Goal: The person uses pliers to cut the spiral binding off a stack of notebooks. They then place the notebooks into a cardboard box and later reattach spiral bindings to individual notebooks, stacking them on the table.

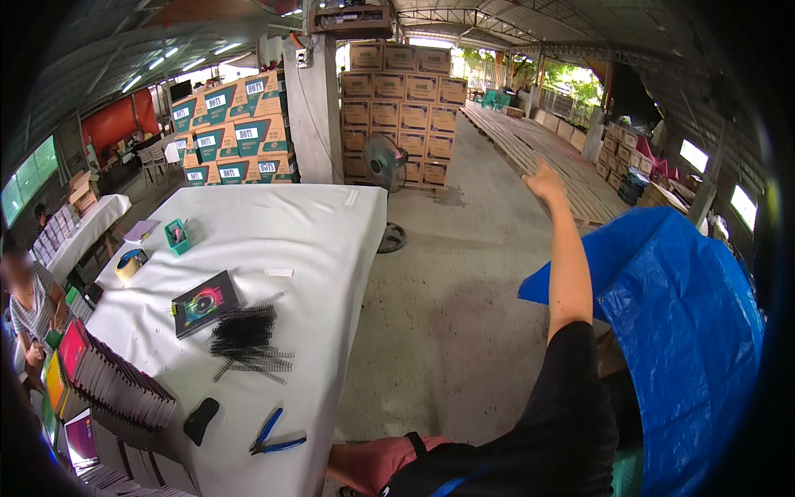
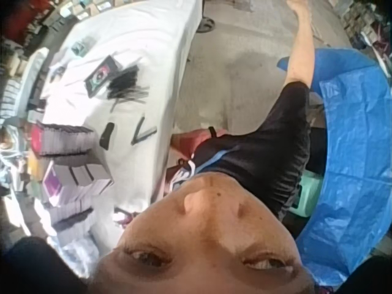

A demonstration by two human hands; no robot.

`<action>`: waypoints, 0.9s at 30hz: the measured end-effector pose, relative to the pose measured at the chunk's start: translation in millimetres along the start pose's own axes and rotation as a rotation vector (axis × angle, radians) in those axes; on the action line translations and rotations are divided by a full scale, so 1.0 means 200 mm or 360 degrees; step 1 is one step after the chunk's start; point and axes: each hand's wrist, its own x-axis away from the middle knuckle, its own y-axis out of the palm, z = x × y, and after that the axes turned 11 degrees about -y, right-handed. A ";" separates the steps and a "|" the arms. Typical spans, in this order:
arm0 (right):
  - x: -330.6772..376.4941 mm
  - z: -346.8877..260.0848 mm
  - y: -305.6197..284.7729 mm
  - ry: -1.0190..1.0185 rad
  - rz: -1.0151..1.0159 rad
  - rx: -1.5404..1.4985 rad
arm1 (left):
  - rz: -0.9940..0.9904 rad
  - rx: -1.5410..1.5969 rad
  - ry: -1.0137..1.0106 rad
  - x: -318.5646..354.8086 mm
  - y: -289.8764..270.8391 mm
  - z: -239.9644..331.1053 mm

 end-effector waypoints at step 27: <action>1.70 -2.08 0.93 -0.2424 -0.1126 -0.0404 | 0.0157 -0.0040 -0.0801 0.20 -0.11 0.18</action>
